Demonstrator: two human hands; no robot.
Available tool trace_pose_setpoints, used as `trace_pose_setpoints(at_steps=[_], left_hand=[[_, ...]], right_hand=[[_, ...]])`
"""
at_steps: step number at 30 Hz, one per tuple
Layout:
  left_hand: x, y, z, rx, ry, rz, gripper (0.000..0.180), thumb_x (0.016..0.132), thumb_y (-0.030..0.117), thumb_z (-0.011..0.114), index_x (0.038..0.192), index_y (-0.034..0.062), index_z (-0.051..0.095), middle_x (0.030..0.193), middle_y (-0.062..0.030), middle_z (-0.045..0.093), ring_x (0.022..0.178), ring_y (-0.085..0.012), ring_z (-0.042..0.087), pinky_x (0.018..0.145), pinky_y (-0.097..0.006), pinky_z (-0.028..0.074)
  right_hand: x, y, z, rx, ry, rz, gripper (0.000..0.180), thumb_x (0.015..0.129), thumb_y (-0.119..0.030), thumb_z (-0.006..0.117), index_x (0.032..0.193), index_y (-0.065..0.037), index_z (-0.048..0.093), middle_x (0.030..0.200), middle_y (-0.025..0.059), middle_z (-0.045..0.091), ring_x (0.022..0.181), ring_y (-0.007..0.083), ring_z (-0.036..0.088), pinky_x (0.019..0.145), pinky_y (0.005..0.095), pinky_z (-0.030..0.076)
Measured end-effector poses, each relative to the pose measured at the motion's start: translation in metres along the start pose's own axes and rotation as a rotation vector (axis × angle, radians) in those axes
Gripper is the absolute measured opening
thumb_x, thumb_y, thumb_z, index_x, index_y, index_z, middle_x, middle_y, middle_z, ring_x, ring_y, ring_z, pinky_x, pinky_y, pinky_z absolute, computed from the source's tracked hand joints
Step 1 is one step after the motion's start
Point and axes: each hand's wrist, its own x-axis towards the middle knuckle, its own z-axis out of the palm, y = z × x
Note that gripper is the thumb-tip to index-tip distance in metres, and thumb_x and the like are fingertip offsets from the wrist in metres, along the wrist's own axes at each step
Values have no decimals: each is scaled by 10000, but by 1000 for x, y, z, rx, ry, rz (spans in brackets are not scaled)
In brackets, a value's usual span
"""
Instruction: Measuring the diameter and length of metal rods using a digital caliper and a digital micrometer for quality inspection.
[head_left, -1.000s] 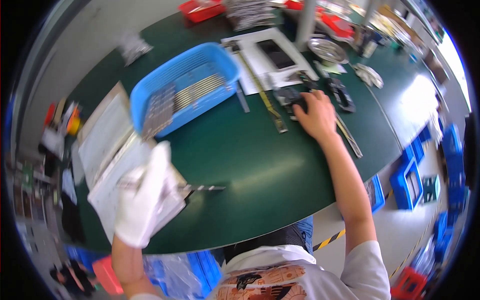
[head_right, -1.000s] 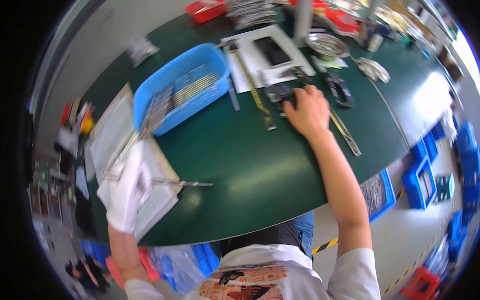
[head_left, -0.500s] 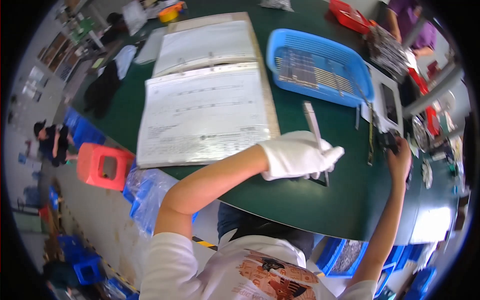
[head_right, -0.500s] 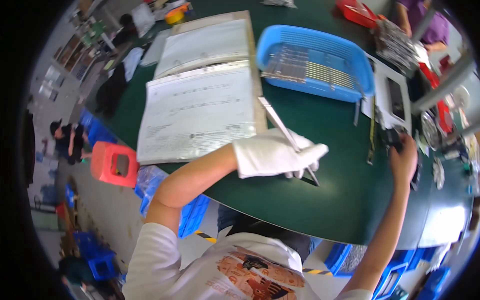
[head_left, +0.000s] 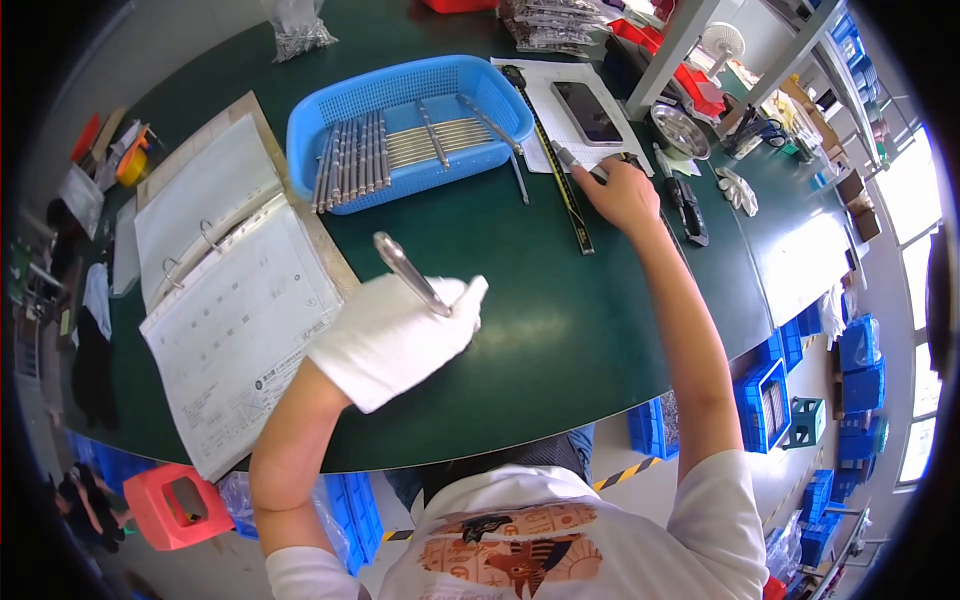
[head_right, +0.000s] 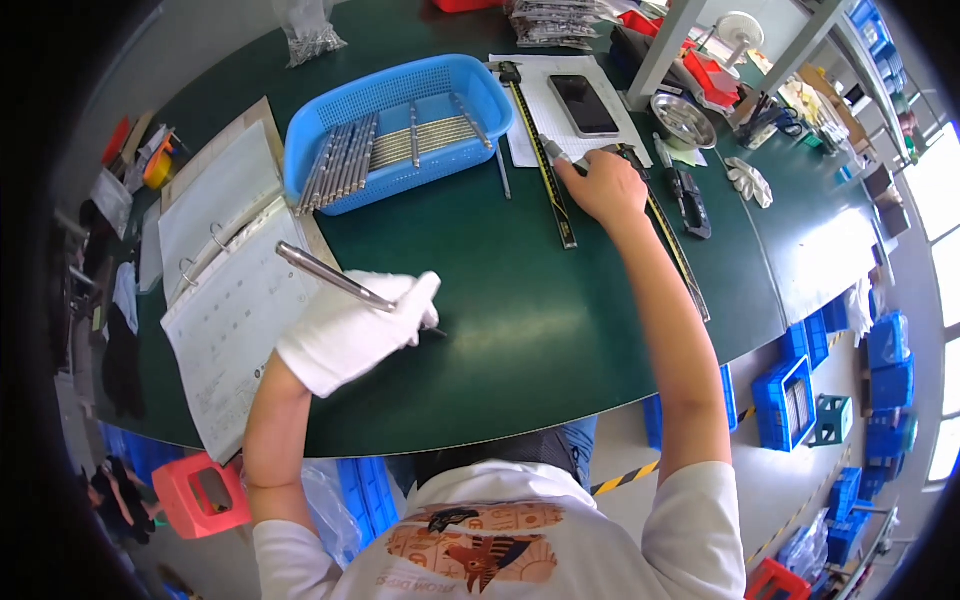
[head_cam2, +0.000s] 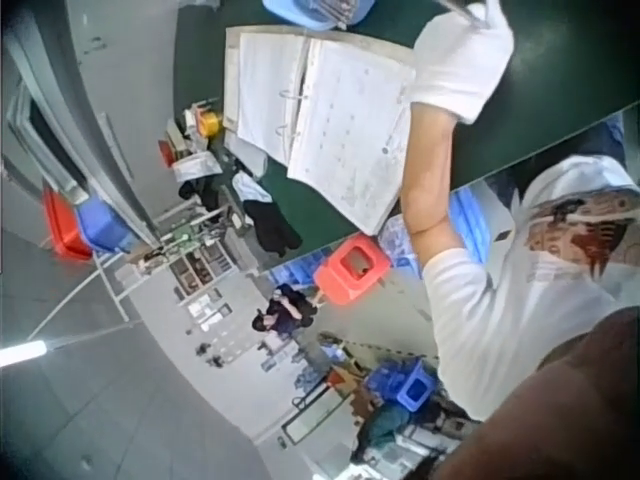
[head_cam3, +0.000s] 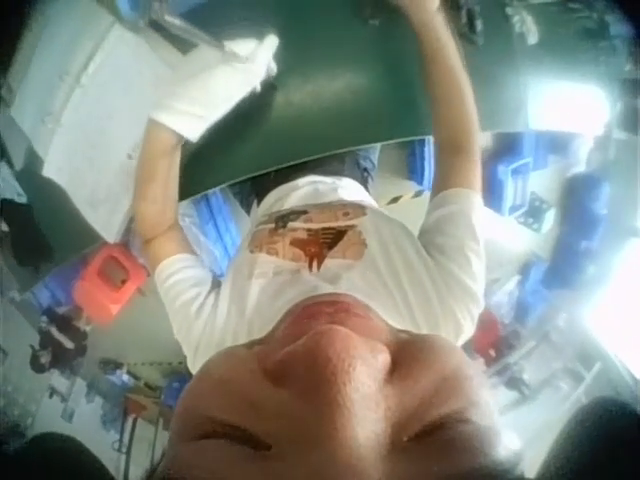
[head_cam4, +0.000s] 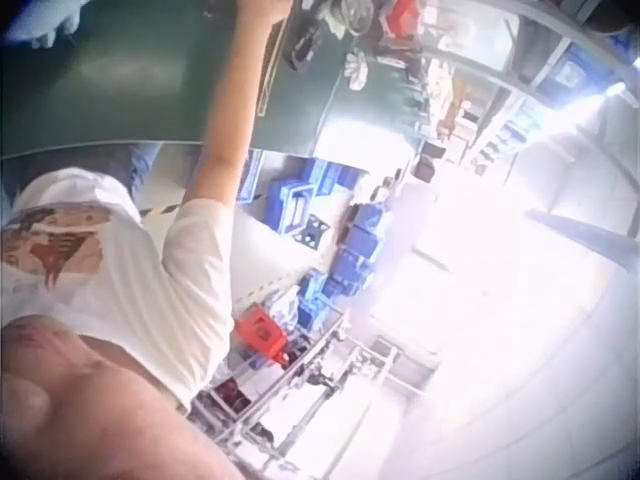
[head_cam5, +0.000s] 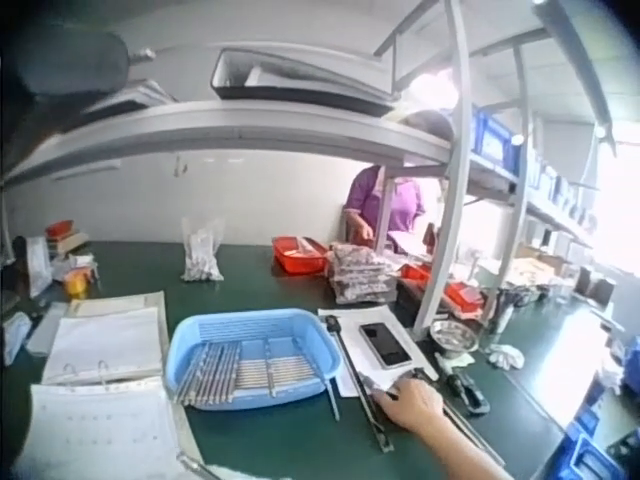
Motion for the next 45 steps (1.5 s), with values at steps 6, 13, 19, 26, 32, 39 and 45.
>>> trace_pose_setpoints(at_steps=[6,13,19,26,32,39,45], left_hand=[[12,-22,24,-444,-190,-227,415,873,348,369,748,27,600,657,-96,582,606,-180,561,580,-278,446],[12,-23,35,-1187,-218,-406,428,848,380,440,689,8,580,539,-60,528,448,-122,511,450,-215,430],[-16,-3,33,-1117,-104,-537,479,851,406,445,516,67,498,422,-10,436,319,-70,375,338,-194,320],[-26,23,-21,-756,205,-743,503,777,535,504,528,99,490,495,9,472,371,-35,358,348,-166,276],[54,-8,-91,-324,702,-252,362,815,364,548,675,34,604,579,-2,514,544,-72,474,515,-218,379],[140,-86,-92,924,381,139,215,820,272,472,729,113,586,767,-130,527,742,-289,545,662,-382,435],[160,-101,-88,1138,167,77,154,791,191,480,746,105,599,813,-119,540,807,-252,546,702,-351,431]], right_hand=[[7,39,7,401,163,-103,359,776,-393,511,867,-62,617,652,120,591,562,204,561,543,314,447],[-42,17,-6,2125,-564,-60,452,842,-317,345,1155,-4,435,725,52,541,391,121,356,379,246,292],[-68,8,22,2209,-893,31,487,759,-271,340,1176,-27,404,1064,159,514,494,228,467,510,355,380],[-75,1,39,2370,-1015,-8,360,651,-237,479,970,-72,454,956,140,501,576,279,511,683,427,391],[-75,-5,46,2408,-1085,9,396,572,-228,467,921,-41,477,895,187,512,592,318,528,673,454,418],[-77,-5,50,2398,-1088,-45,406,564,-217,440,906,-3,484,895,194,520,617,329,546,703,451,439],[-79,-4,48,2395,-1050,3,367,589,-200,395,891,-11,482,889,190,517,610,323,537,715,442,430]])
